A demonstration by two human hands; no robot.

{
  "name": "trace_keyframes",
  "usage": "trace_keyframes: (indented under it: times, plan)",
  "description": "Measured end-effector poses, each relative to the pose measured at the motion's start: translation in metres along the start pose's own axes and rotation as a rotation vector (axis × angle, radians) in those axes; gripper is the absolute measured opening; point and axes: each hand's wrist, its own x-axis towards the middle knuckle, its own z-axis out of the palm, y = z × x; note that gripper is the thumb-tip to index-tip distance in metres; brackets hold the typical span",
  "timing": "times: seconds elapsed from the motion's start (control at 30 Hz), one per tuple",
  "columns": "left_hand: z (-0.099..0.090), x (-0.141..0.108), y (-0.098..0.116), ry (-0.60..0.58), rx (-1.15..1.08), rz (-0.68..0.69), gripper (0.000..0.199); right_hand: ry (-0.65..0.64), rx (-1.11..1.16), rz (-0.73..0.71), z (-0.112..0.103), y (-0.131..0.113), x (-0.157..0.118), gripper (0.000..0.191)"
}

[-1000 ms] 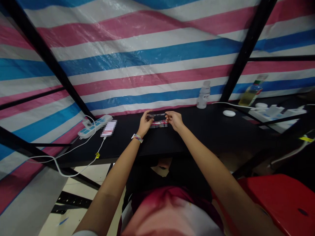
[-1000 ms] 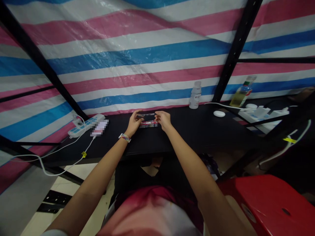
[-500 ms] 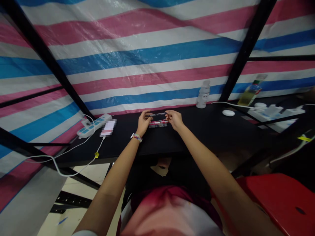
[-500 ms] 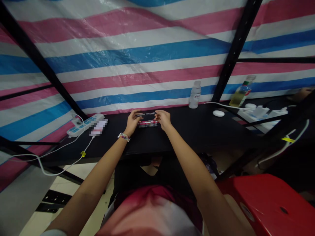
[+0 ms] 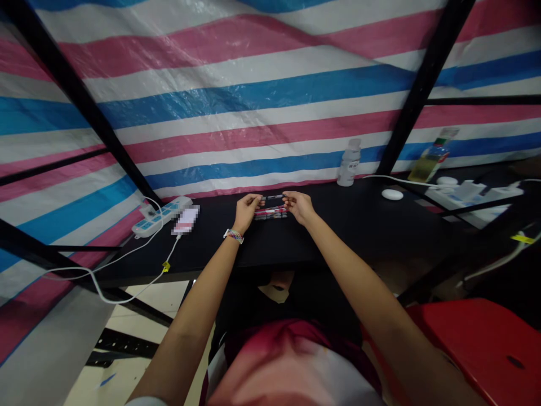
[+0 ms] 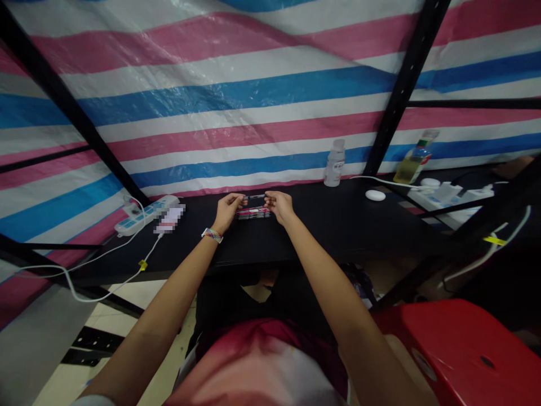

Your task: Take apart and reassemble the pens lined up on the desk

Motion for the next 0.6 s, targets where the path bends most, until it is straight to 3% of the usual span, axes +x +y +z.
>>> trace_keyframes:
  times: [0.23, 0.6]
  plan:
    - [0.002, 0.0, -0.003, 0.029, -0.039, 0.026, 0.03, -0.217, 0.417, 0.334, -0.001, -0.013, -0.009, 0.034]
    - [0.003, -0.004, 0.002, -0.008, -0.11, -0.015, 0.04, -0.196, 0.518, 0.316, -0.005, -0.012, -0.004, 0.033]
